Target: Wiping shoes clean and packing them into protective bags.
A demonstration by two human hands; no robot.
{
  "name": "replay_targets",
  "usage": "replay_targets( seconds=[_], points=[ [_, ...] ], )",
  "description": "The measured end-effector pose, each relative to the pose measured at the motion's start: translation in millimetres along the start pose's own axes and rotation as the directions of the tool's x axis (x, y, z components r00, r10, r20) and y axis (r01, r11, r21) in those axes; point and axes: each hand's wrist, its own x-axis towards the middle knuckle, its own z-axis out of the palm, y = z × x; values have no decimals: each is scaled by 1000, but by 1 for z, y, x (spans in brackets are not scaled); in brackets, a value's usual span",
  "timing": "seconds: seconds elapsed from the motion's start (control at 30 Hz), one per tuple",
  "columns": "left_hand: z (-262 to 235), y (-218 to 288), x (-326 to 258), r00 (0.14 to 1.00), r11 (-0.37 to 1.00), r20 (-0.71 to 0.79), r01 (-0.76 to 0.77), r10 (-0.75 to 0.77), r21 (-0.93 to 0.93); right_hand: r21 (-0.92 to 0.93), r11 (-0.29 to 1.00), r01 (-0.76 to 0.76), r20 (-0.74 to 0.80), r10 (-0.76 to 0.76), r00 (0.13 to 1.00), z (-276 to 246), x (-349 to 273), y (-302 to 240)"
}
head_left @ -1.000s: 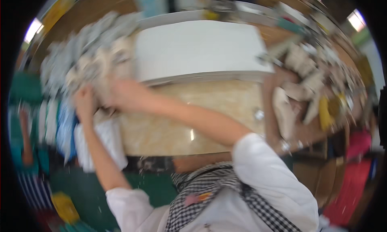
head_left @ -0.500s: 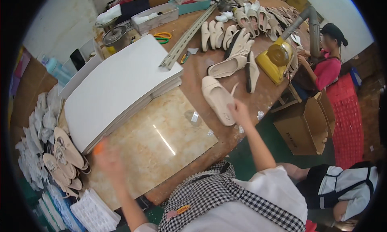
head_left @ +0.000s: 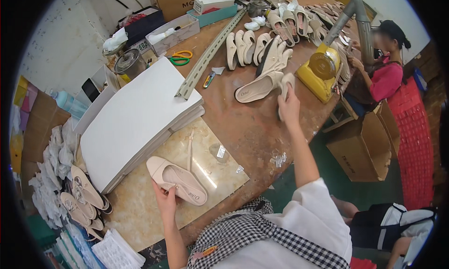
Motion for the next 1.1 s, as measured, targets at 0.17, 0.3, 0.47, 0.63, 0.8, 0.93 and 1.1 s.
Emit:
replay_targets(
  seconds=[0.17,0.3,0.47,0.63,0.8,0.93,1.1],
  points=[
    [-54,-18,-14,983,997,-172,70,-65,24,86,942,324,266,-335,904,-4,-102,-130],
    [-141,-54,-36,927,994,-368,-43,76,97,139,990,17,300,-58,952,20,-64,-125],
    [-87,-21,-32,852,854,-465,43,239,518,-93,942,321,452,-248,857,54,-42,-63],
    [-18,-8,-44,900,658,-90,-240,427,714,276,878,390,702,-462,542,73,-151,-148],
    [17,-2,-48,872,660,-175,-200,456,724,236,865,443,778,-441,448,61,-156,-156],
    [26,-11,-30,894,702,-206,-152,397,696,185,893,410,812,-374,449,57,-144,-148],
    [-8,-23,-10,812,692,-350,-89,467,717,421,907,10,875,-410,257,118,-116,-110]
  ],
)
